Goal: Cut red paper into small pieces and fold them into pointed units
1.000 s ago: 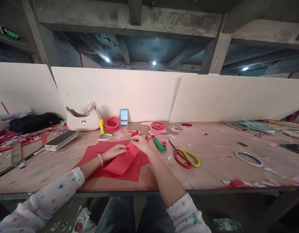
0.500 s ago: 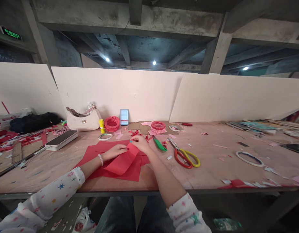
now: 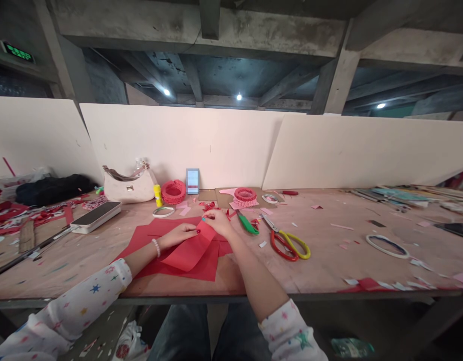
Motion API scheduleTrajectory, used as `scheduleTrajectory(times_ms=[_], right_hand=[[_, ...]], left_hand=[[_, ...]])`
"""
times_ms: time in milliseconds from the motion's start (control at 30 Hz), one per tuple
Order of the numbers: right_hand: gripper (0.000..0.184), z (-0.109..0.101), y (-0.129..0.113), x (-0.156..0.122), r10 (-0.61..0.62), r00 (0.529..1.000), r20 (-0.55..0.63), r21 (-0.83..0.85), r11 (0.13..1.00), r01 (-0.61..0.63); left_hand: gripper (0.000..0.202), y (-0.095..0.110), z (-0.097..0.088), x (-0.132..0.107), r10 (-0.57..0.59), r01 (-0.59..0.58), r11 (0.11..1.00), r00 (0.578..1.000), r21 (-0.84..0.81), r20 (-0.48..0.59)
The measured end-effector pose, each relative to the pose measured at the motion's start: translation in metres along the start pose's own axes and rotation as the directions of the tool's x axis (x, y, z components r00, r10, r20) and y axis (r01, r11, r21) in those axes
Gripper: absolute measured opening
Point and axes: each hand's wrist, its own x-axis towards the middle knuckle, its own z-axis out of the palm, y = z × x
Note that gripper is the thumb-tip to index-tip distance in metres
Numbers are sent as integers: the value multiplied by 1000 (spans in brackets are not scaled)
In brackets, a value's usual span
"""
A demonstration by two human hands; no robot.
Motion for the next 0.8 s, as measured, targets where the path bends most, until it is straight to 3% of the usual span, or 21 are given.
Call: scheduleTrajectory(times_ms=[800], right_hand=[[17,1,10,4,-54,998,26,27,998,53]], left_hand=[[36,-3,-1,2,27,-26,997,1000,75,-11]])
